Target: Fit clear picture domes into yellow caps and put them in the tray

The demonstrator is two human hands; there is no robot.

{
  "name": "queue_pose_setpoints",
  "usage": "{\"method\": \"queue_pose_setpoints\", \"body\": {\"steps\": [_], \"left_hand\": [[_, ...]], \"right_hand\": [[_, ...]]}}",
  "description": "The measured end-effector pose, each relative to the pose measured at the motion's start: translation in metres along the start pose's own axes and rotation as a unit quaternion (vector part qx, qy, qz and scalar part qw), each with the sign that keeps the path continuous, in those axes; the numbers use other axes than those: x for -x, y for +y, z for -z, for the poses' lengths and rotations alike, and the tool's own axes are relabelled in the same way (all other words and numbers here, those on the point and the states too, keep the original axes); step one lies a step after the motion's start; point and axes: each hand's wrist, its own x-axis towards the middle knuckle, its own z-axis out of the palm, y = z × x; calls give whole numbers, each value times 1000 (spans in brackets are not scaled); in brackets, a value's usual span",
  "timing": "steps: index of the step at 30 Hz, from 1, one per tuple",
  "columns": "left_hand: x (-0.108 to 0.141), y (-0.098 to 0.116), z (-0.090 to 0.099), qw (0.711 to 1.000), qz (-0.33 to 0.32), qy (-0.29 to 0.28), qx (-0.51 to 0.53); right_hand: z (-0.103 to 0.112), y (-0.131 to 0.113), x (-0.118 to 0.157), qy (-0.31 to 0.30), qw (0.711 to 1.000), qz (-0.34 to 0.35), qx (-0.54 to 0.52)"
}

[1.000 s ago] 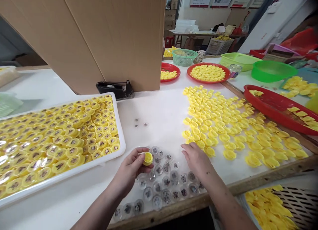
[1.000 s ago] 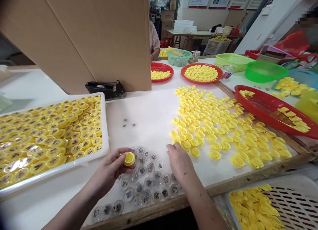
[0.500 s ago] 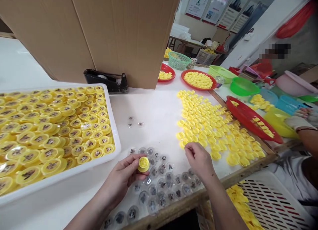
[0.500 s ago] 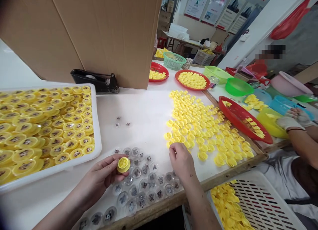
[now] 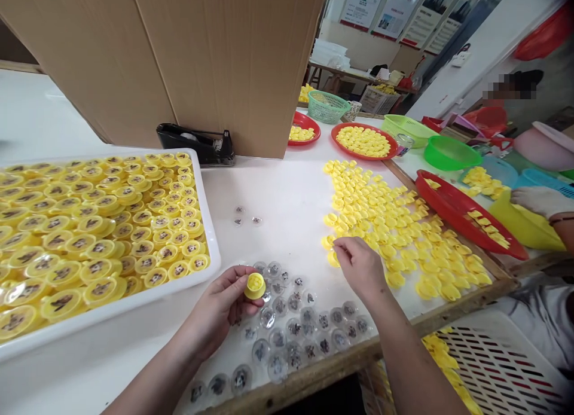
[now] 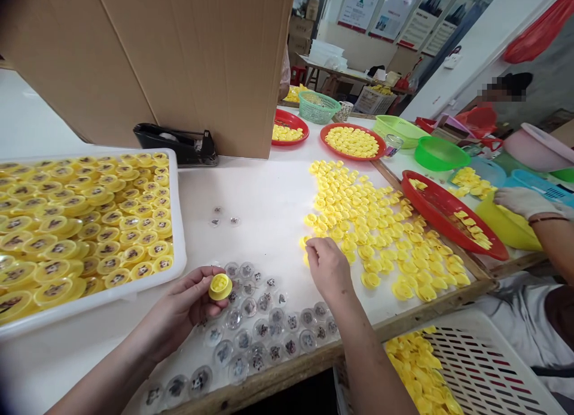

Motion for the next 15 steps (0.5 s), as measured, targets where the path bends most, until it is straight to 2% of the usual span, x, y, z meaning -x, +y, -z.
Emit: {"method": "queue_pose_setpoints", "body": {"steps": [4, 9, 12, 15], "left_hand": [[0, -1, 0, 1000, -2, -5, 14], [-1, -1, -1, 1000, -7, -6, 9], [-2, -1, -1, 1000, -13, -8, 10], [-3, 0, 1, 999, -21, -17, 23]], "right_hand": [[-7, -30, 19, -92, 993, 58, -40], [-21, -67, 19, -170, 979, 107, -30], [-23, -79, 14, -200, 971, 133, -12], [-24, -80, 11, -213, 967, 140, -4]]}}
